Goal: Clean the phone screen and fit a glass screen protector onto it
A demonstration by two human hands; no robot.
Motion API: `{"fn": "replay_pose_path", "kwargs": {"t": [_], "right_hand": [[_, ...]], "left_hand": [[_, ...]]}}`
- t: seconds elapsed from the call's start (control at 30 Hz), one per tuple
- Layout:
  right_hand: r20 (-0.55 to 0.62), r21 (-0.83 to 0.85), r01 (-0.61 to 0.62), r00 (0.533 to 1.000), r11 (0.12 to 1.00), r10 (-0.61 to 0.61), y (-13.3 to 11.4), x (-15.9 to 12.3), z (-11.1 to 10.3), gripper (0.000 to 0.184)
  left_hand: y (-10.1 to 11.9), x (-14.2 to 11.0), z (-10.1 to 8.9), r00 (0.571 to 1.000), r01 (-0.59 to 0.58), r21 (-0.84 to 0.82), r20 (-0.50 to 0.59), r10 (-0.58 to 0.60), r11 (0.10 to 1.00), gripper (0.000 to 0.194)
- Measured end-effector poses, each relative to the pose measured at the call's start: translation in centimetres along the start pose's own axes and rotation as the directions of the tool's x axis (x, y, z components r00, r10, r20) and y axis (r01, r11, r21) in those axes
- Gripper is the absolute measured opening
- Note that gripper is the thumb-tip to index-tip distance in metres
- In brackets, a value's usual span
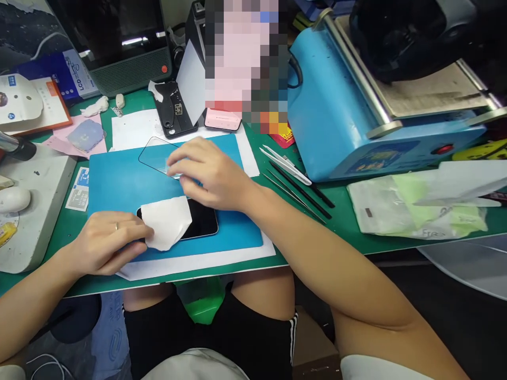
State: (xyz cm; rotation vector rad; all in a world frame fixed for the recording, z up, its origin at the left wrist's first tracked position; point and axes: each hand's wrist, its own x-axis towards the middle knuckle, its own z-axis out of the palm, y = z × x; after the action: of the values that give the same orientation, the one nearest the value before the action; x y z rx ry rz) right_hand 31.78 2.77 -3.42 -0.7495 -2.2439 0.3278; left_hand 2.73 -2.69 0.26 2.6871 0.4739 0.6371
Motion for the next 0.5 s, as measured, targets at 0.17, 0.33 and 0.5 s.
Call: {"fn": "replay_pose_path", "kwargs": {"t": [0.17, 0.33, 0.5], "right_hand": [[-0.17, -0.013, -0.198, 0.966, 0.98, 0.193, 2.5, 0.1, -0.4, 0.023], [-0.175, -0.02, -0.295, 0.942, 0.955, 0.287, 3.8, 0.2, -0.3, 0.025], [-0.135, -0.055, -0.285, 0.952, 0.957, 0.276, 4.2, 0.6, -0.4, 0.027]], "left_hand": [[0.6, 0.6, 1.3, 0.985, -0.07, 0.217, 0.169, 0.034, 0.974, 0.045], [0.6, -0.1, 2.0, 0.923, -0.001, 0.205, 0.376, -0.078, 0.979, 0.081], [0.7, 0.2, 2.3, 0.914, 0.018, 0.166, 0.397, -0.084, 0.986, 0.095]]}}
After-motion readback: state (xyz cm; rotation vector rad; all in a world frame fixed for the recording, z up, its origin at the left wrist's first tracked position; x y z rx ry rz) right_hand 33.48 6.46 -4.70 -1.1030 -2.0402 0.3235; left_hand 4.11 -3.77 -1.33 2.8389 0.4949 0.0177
